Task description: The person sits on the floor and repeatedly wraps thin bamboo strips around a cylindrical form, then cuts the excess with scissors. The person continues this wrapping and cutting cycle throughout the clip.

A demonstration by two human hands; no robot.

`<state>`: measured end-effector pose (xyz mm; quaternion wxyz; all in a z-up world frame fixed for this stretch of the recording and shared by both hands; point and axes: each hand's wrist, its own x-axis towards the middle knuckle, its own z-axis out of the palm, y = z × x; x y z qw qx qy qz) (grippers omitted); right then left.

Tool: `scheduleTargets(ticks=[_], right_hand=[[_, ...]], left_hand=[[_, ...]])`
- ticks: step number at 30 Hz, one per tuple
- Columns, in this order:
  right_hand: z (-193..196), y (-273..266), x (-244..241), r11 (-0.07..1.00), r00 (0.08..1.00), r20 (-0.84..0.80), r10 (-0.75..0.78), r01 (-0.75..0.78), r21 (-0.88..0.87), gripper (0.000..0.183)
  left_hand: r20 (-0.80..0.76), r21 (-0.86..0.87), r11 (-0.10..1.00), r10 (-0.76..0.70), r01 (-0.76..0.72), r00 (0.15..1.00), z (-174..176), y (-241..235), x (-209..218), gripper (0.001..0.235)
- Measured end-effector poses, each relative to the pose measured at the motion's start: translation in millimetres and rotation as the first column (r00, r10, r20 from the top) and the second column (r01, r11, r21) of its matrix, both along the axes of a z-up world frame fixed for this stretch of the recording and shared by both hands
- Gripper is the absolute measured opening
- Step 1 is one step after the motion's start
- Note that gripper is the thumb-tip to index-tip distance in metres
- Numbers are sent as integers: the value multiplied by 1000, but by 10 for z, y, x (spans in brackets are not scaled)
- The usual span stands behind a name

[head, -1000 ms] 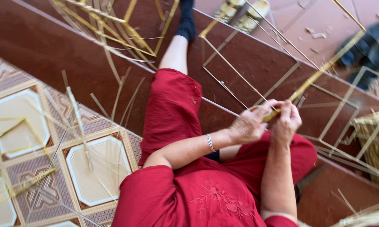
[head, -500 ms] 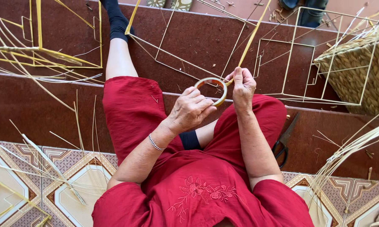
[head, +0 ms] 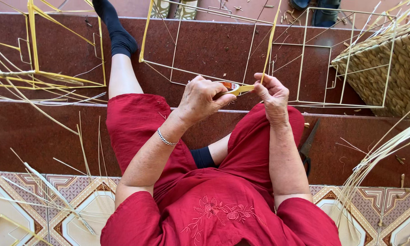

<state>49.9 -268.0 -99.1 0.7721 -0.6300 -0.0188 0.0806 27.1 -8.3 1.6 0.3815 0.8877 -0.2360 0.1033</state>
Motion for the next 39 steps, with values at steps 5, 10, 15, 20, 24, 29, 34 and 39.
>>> scheduleTargets(ticks=[5,10,15,20,24,29,34,39], right_hand=[[-90,-130,2,985,979,140,-147,157,-70,44],[-131,-270,24,981,975,123,-187,192,-35,47],[-131,-262,16,980,974,118,-195,198,-15,39],[-78,-246,-1,980,976,114,-188,195,-49,36],[-48,-250,-1,980,973,134,-189,196,-43,36],[-55,-241,-3,981,975,126,-182,189,-41,35],[-52,-266,-8,983,976,126,-179,183,-28,35],[-75,-273,-15,982,976,115,-182,186,-25,36]], left_hand=[[-218,-99,995,-21,-1,976,56,175,187,23],[-554,-332,942,-158,-43,818,78,689,202,17],[-743,-376,895,-137,-239,655,71,1308,201,14],[-784,-405,894,-232,-192,576,35,1766,209,14],[-743,-307,921,-77,-238,664,120,2007,188,16],[-569,-7,948,258,-318,781,75,1973,190,24],[-260,312,873,458,-375,850,-76,1909,319,40],[-150,374,807,540,-458,828,-214,1812,355,49]])
